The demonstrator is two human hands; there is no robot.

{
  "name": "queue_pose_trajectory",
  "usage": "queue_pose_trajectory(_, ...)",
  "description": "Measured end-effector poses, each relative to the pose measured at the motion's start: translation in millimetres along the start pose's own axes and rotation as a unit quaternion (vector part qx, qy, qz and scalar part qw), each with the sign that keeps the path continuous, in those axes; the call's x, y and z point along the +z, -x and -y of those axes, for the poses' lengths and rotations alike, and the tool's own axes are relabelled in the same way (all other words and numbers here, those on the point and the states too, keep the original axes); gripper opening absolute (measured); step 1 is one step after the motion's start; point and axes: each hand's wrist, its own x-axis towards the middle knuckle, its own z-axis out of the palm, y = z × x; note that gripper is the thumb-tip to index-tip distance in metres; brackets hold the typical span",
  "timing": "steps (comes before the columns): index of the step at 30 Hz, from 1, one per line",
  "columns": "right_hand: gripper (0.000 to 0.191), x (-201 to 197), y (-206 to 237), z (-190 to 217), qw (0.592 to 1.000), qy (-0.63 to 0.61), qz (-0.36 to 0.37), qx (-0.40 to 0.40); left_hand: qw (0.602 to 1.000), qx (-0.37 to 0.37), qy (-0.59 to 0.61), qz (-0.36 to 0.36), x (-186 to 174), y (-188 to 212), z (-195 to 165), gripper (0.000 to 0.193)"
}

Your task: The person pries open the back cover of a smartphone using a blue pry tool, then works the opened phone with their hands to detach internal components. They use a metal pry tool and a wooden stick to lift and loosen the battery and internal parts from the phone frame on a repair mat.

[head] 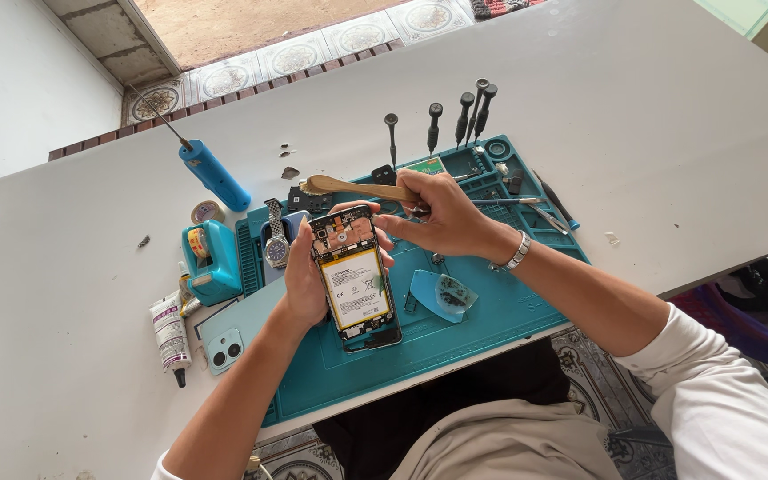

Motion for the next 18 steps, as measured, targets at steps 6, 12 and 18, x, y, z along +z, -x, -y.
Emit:
queue_pose_trajectory(6,0.043,-0.4,0.9,1.1,1.0,-0.001,0.001,0.004,1.0,-0.001,-0.009,0.004,5.2,-0.9,-2.8,0.083)
queue_pose_trajectory(12,0.042,-3.3,3.1,4.6,1.0,-0.014,-0.001,0.005,0.992,0.075,-0.082,-0.063,22.2,-3.6,-14.5,0.06)
queue_pose_trajectory(18,0.039,-5.8,4.2,7.4,0.999,-0.037,0.004,0.008,0.941,0.204,-0.221,-0.158,24.9,-4.2,-16.3,0.026)
